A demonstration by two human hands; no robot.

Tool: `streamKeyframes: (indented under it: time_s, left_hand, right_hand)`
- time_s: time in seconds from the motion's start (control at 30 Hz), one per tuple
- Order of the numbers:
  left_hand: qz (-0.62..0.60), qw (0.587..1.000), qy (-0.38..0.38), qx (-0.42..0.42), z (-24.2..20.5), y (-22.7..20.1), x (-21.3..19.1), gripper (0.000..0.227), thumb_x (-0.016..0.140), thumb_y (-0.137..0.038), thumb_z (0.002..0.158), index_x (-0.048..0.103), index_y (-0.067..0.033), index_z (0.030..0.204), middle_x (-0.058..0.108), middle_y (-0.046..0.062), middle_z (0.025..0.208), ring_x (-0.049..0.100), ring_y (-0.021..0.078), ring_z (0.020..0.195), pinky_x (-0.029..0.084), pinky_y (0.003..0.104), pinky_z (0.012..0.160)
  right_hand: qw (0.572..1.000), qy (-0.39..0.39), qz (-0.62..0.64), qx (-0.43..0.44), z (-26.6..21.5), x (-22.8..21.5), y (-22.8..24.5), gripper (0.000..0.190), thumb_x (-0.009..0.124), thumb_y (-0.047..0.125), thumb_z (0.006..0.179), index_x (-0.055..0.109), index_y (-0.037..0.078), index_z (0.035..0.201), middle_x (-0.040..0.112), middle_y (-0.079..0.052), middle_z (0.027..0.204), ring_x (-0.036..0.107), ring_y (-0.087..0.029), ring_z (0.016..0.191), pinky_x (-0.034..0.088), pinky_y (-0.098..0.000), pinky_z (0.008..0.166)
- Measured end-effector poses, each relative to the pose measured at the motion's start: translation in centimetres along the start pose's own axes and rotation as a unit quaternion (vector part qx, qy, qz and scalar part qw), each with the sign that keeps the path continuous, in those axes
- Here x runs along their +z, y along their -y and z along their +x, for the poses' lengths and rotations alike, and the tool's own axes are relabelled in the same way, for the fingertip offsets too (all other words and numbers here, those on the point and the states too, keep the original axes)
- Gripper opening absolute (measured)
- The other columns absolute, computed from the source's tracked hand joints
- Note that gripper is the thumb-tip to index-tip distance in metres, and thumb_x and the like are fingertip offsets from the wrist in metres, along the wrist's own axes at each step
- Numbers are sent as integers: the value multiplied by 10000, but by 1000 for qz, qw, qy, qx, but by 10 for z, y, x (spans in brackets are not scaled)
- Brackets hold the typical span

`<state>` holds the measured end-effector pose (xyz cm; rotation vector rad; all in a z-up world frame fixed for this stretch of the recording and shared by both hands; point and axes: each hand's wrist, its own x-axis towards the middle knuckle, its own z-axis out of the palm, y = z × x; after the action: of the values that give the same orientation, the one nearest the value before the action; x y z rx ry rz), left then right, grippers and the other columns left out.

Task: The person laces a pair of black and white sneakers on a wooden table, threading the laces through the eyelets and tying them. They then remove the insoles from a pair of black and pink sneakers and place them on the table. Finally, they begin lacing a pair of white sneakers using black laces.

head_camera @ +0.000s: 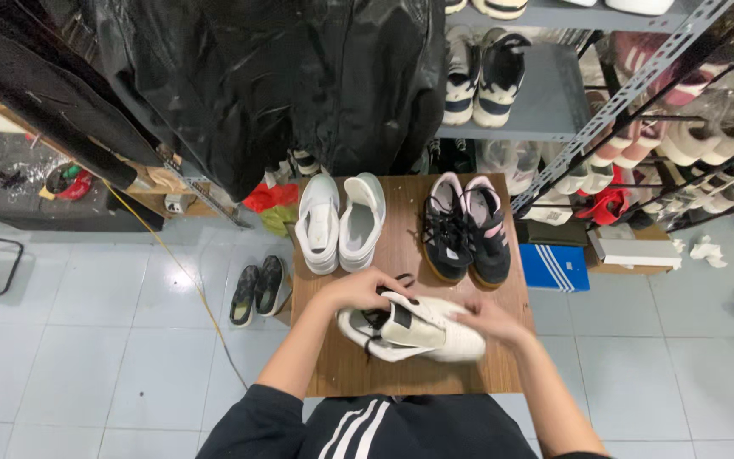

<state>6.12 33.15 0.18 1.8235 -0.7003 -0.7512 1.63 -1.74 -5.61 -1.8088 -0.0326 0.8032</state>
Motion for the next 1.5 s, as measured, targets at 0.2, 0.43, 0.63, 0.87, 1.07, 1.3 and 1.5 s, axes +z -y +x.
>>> streamKeyframes:
  time_s: [0.2, 0.43, 0.63, 0.87, 1.07, 1.3, 1.5]
  left_hand:
    - [227, 958, -160, -74, 28, -9, 10, 233, 754, -92, 833, 823, -117, 1054, 793, 138, 1008, 733, 276, 922, 562, 375, 842]
    - [-33, 933, -347, 95, 4, -112, -34, 205, 692, -12, 931, 794, -90, 1091, 799, 75, 1097, 760, 148, 1013, 587, 297, 934]
    - [-88, 869, -406, 269, -34, -225, -67, 153, 672, 63, 992, 752, 42, 1121, 766, 171, 1165, 758, 205, 1051, 615, 314, 967]
    - [-47, 845, -358, 394, -53, -306, -78, 141, 633, 61, 1072, 723, 44, 1180, 743, 184, 1234, 765, 206, 1089, 635, 311, 996]
    - [-66, 828, -313, 460, -55, -346, -64, 106, 641, 29, 1138, 719, 39, 1211, 746, 170, 1219, 765, 181, 1083, 641, 278, 975]
    - [-79, 829, -357, 423, -79, -333, -60, 134, 616, -32, 1152, 691, 20, 1249, 734, 179, 1245, 760, 206, 1115, 643, 297, 977]
    - [-162, 887, -299, 314, -90, -269, -53, 272, 550, -66, 1123, 570, -26, 1390, 722, 161, 1296, 745, 226, 1182, 630, 356, 1040]
  right_hand:
    - [980, -102, 166, 47, -29, 35, -114, 331, 695, 266, 1005, 699, -65, 1019, 693, -79, 878, 611, -125, 738, 493, -308, 646]
    - [920, -129, 361, 76, -33, 78, -140, 343, 620, 328, 996, 653, 6, 1110, 733, -86, 976, 689, -127, 828, 560, -298, 728]
    - [944, -59, 317, 76, -29, 95, -101, 369, 606, 354, 997, 588, 21, 1156, 696, -91, 1008, 702, -150, 856, 600, -320, 761]
    - [953, -210, -219, 21, -56, 81, 5, 567, 728, 458, 911, 582, 18, 1238, 707, -151, 1063, 709, -291, 1005, 591, -406, 890]
    - [854, -227, -253, -393, -9, 96, 86, 1022, 875, 342, 712, 336, -38, 1493, 428, -306, 1437, 401, -452, 1347, 336, -511, 1119]
    - [927, 67, 160, -332, 2, 121, 108, 209, 667, 189, 1027, 620, 38, 1163, 606, -90, 1387, 582, -192, 1274, 465, -368, 1106]
    - [921, 207, 147, -295, -30, 107, 101, 94, 697, 91, 1037, 708, 1, 1062, 674, -57, 969, 636, -141, 889, 528, -295, 786]
